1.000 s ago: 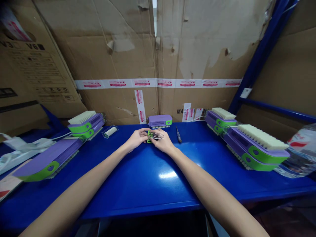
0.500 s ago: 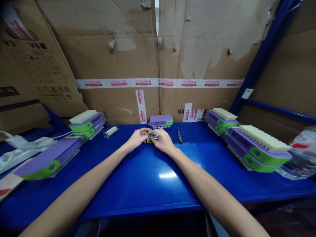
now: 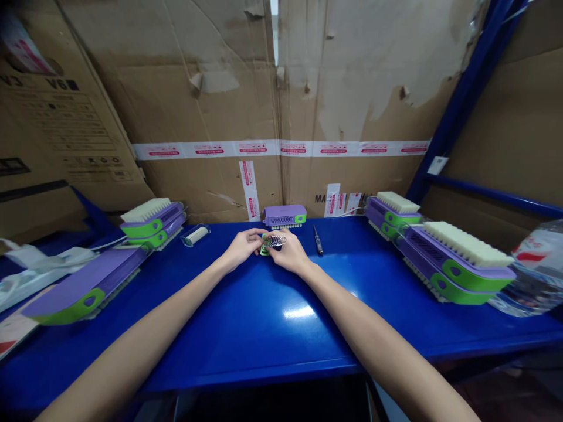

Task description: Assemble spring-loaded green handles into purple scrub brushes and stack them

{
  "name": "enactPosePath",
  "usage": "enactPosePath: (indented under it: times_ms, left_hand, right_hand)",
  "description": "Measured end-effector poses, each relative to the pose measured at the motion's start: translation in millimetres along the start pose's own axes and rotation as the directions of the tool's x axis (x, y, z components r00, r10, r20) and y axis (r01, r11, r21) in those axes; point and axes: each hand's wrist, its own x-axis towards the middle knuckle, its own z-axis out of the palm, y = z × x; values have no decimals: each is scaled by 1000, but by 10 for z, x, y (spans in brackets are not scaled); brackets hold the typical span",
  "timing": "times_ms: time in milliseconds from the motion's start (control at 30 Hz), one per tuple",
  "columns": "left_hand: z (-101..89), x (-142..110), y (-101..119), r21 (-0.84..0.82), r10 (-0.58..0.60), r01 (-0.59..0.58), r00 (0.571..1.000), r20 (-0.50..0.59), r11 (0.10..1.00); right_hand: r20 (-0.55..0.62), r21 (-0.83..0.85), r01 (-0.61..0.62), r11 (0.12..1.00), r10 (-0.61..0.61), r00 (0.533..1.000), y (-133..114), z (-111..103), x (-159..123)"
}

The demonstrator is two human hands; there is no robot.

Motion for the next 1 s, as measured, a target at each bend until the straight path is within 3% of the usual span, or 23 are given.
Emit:
enactPosePath:
  times_ms: [600, 800, 1000]
  left_hand:
    - [-66, 0, 1, -9, 3, -2, 993, 122, 1000]
    - [-80, 27, -35, -31, -19, 24, 991, 136, 999]
    - [-74, 26, -28, 6, -38, 37, 989, 142, 999]
  right_hand:
    - [-52, 82, -69, 994, 73, 996, 41, 34, 22]
    - [38, 109, -76, 991, 73, 997, -14, -30, 42]
    - [81, 55, -9, 998, 4, 997, 0, -92, 41]
